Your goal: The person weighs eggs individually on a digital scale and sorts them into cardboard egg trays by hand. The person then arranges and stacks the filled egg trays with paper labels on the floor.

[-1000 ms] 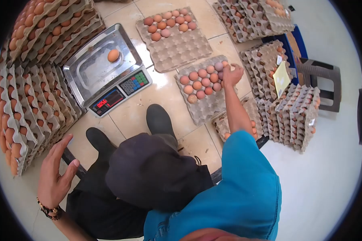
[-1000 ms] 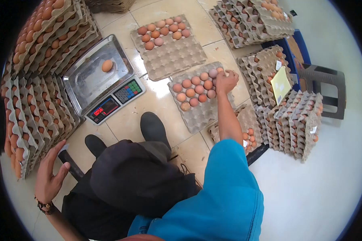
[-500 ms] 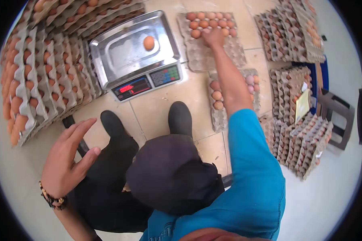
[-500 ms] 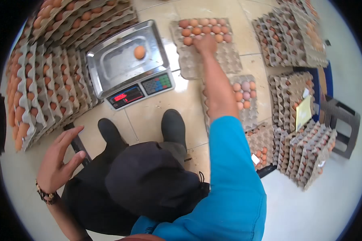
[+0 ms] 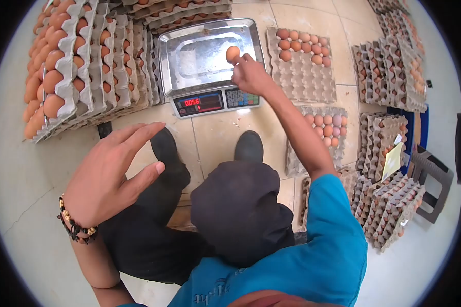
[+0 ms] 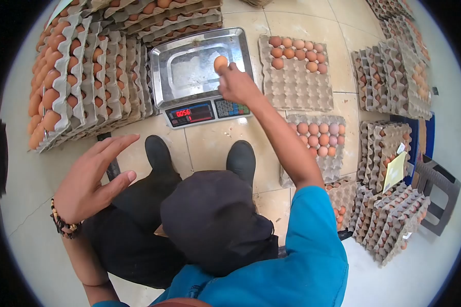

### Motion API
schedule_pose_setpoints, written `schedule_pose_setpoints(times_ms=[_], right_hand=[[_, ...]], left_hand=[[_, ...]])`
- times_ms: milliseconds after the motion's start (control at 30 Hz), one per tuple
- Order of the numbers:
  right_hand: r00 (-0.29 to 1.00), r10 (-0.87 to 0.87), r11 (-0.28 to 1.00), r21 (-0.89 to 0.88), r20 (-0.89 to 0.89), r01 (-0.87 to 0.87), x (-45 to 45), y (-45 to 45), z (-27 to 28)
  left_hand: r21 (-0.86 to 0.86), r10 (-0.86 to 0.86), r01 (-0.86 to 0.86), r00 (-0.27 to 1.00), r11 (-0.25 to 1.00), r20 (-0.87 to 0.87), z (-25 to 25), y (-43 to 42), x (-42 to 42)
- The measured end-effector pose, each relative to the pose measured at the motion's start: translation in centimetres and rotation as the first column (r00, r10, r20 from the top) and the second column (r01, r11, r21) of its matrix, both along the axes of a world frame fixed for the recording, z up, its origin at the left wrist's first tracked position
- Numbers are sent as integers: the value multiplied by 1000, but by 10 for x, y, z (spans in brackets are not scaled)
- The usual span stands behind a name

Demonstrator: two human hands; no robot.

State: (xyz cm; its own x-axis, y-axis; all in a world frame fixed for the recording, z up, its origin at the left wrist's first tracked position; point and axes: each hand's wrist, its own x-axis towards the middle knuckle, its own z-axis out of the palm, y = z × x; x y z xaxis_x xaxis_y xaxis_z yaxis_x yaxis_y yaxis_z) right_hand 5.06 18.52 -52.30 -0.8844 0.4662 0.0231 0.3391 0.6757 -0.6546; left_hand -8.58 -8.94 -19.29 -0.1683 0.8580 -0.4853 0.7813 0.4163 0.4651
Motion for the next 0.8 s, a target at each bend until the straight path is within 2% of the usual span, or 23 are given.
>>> schedule_pose_setpoints(times_ms=[33, 133, 233, 267, 367, 433, 467, 500, 533, 567, 600, 667, 700, 733, 767, 800], right_hand=[[996, 22, 998, 54, 89, -27, -5, -7, 1], [982, 75, 983, 154, 174, -102, -12, -14, 7], [981, -127, 981, 161, 145, 104, -14, -8, 23], [968, -251, 963, 105, 22, 248, -18, -4, 22], [899, -437, 892, 148, 35, 427, -44, 10, 12], [947, -292, 956, 30, 136, 291, -62, 17, -11], [948, -288, 957, 3, 133, 290, -71, 15, -17], [986, -138, 990, 23, 90, 136, -79, 27, -53], [970, -234, 964, -142, -65, 223, -78, 18, -51], [916, -336, 916, -305, -219, 263, -70, 10, -39], [841, -467, 789, -558, -274, 256, -50, 8, -29], [650, -710, 401, -915, -272, 55, -18, 0, -13], [574, -776, 331, -944, -262, 16, 16, 0, -13], [486, -846, 326, -934, -220, 146, 55, -6, -3], [456, -866, 385, -856, -206, 345, 98, -8, -2], [313, -932, 296, -879, -181, 374, 141, -7, -21]], left_hand=[[5, 3, -3, 1000, 1000, 6, 0, -2, -1], [12, 18, -18, 1000, 1000, 23, 0, -7, -4], [8, 22, -23, 999, 1000, 28, 0, -11, -6], [11, 22, -23, 1000, 1000, 21, 2, -12, -5], [13, 32, -32, 999, 999, 24, 5, -12, -2], [10, 21, -22, 999, 1000, 36, 5, -8, 0], [8, 15, -15, 999, 1000, 39, 6, -6, 2], [5, 5, -5, 999, 1000, 44, 7, -2, 4], [-43, 12, -10, 999, 999, 47, 9, 1, 5], [-43, -4, 6, 999, 999, 43, 8, 2, 5], [-46, -11, 13, 999, 999, 34, 7, 1, 5], [-21, -12, 12, 1000, 1000, 7, 3, -2, 4], [-27, -27, 27, 1000, 999, -1, 2, -3, 3], [-35, -42, 42, 999, 999, -8, 1, -4, 1], [-39, -58, 57, 998, 998, -15, 0, -4, 1], [-34, -70, 70, 997, 997, -7, 0, -3, 3]])
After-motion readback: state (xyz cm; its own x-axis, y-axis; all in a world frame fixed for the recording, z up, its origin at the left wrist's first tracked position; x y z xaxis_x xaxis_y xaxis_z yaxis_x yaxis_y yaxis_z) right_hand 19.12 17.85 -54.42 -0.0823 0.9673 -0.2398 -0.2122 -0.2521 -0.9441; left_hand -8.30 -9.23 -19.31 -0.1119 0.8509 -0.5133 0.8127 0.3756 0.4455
